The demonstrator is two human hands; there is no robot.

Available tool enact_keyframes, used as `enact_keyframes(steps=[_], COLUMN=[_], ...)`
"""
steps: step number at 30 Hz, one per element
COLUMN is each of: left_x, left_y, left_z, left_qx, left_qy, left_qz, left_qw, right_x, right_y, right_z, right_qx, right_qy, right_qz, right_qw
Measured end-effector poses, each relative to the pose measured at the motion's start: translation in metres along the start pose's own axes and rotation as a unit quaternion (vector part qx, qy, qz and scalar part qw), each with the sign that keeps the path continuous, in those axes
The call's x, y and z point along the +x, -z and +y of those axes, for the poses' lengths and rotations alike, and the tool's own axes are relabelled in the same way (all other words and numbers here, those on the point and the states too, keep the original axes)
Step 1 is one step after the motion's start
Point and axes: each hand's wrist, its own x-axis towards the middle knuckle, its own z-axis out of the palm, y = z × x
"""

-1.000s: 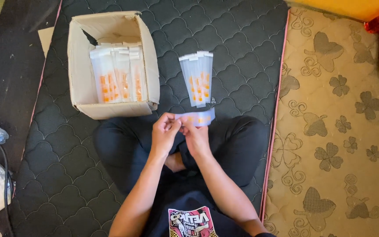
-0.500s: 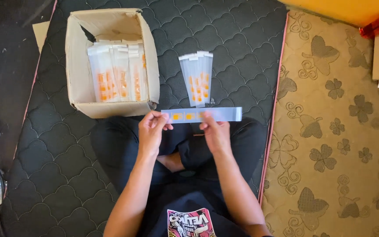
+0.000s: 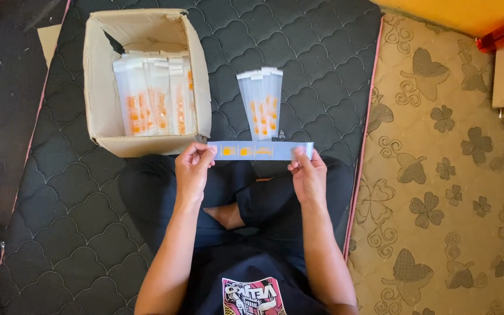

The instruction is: The person sits on the floor and repeatedly picks up small, clear plastic bags containing orange items from a cardboard box. They hold each bag up to the camera, turn it over to show both sides, and then place it back into the box.

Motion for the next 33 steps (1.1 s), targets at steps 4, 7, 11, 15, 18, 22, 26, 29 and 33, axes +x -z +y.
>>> enact_keyframes(steps=[4,7,11,15,18,22,26,29,33], left_x=[0.002,0.002,-0.002,0.004,0.014,0.012,0.017,0.016,0.014], left_y=[0.005,0.005,0.000,0.001,0.006,0.003,0.004,0.005,0.007], left_z=[-0.007,-0.005,0.003,0.001,-0.016,-0.003,-0.009,-0.008,-0.029], left_qx=[0.010,0.026,-0.005,-0.084,-0.115,-0.140,-0.133,-0.094,0.100], left_qy=[-0.005,-0.019,-0.033,0.011,0.046,0.068,0.069,0.050,0.004], left_qz=[-0.009,-0.013,-0.021,-0.040,-0.063,-0.066,-0.061,-0.059,-0.081], left_qw=[1.000,0.999,0.999,0.996,0.990,0.986,0.987,0.993,0.992], right_x=[0.003,0.007,0.006,0.006,0.012,0.014,0.023,0.026,0.023], right_y=[0.003,0.006,0.001,0.004,0.016,0.016,0.023,0.025,0.008], right_z=[0.006,0.007,0.003,-0.001,-0.003,-0.001,0.009,0.015,0.000], right_qx=[-0.007,-0.003,-0.013,-0.057,-0.098,-0.086,-0.092,-0.079,-0.032], right_qy=[-0.007,-0.018,-0.021,-0.029,-0.017,-0.007,-0.006,-0.011,0.004], right_qz=[0.001,0.000,-0.009,-0.027,-0.040,-0.038,-0.039,-0.027,-0.015], right_qw=[1.000,1.000,1.000,0.998,0.994,0.996,0.995,0.996,0.999])
